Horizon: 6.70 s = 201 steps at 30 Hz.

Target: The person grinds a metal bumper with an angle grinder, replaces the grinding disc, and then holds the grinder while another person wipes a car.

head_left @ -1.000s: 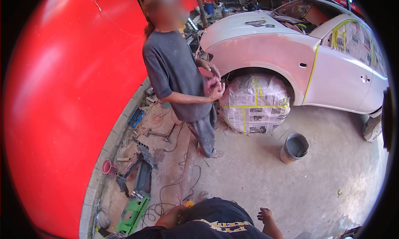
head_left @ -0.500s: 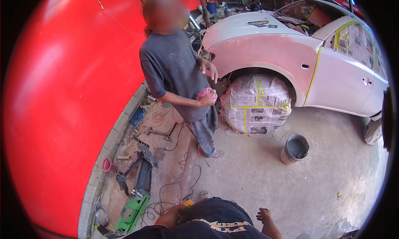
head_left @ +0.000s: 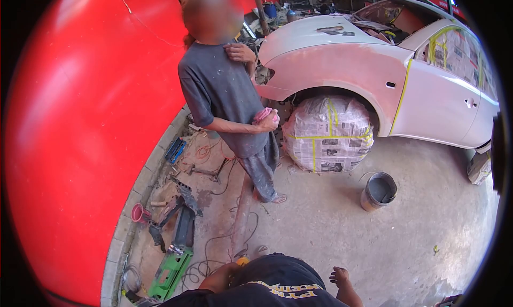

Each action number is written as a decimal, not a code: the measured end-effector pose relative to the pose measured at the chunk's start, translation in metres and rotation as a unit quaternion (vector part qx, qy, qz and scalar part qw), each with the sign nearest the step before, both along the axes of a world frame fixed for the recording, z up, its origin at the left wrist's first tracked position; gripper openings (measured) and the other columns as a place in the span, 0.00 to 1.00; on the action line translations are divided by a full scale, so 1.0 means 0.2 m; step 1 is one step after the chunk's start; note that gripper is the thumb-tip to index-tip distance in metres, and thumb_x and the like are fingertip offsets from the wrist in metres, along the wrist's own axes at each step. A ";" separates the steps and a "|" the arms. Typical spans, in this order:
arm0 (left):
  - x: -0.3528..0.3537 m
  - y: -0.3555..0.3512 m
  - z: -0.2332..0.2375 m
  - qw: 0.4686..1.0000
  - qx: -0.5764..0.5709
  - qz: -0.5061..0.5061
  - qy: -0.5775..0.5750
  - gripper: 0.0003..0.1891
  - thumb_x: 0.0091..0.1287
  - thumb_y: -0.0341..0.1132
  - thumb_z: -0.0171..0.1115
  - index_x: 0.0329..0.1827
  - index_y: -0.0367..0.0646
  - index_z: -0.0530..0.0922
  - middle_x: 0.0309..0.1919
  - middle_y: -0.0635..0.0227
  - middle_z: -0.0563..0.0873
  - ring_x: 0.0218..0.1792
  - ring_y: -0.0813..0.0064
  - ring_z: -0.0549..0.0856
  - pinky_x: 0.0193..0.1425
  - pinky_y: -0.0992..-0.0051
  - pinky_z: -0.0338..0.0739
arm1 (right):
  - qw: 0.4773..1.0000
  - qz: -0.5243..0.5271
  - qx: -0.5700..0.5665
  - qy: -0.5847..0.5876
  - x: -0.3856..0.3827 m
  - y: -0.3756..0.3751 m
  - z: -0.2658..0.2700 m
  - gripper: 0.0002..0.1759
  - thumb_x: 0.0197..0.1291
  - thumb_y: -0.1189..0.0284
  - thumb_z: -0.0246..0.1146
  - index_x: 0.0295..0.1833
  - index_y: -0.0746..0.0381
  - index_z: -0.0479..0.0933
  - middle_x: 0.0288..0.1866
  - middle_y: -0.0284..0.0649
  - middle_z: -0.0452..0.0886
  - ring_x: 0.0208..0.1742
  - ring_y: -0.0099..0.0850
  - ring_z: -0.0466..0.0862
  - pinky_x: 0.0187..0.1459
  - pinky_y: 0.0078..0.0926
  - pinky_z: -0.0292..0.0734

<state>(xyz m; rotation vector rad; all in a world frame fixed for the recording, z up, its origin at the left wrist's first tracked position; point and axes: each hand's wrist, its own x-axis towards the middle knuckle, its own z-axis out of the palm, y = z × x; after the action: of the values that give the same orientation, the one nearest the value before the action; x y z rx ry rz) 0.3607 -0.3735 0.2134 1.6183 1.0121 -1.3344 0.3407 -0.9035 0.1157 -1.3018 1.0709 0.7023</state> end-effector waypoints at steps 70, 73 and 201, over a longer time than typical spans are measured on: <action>-0.08 0.12 -0.20 1.000 -0.017 0.010 -0.022 0.27 0.56 0.53 0.76 0.55 0.50 0.81 0.48 0.66 0.86 0.49 0.69 0.83 0.53 0.61 0.74 | 1.000 0.001 0.013 -0.001 -0.07 0.05 -0.04 0.24 0.67 0.60 0.60 0.64 0.59 0.70 0.50 0.47 0.80 0.38 0.44 0.85 0.37 0.45 0.82; -0.08 0.11 -0.17 0.999 -0.020 0.017 -0.023 0.27 0.56 0.53 0.76 0.55 0.50 0.82 0.48 0.66 0.87 0.48 0.69 0.83 0.52 0.61 0.74 | 1.000 0.002 0.007 -0.001 -0.06 0.06 -0.02 0.24 0.67 0.60 0.60 0.64 0.59 0.70 0.50 0.47 0.80 0.38 0.44 0.85 0.37 0.44 0.82; -0.09 0.15 -0.22 0.995 -0.079 0.054 -0.031 0.23 0.58 0.49 0.76 0.53 0.49 0.83 0.45 0.66 0.88 0.46 0.71 0.85 0.51 0.63 0.76 | 1.000 0.029 0.011 0.004 0.01 0.09 -0.03 0.24 0.68 0.60 0.60 0.65 0.60 0.70 0.50 0.48 0.81 0.39 0.45 0.85 0.39 0.46 0.82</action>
<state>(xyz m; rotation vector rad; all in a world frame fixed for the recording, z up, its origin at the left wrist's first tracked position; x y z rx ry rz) 0.3419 -0.3436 0.1703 1.4584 0.9208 -1.2526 0.3427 -0.8864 0.1106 -1.3172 1.0331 0.7616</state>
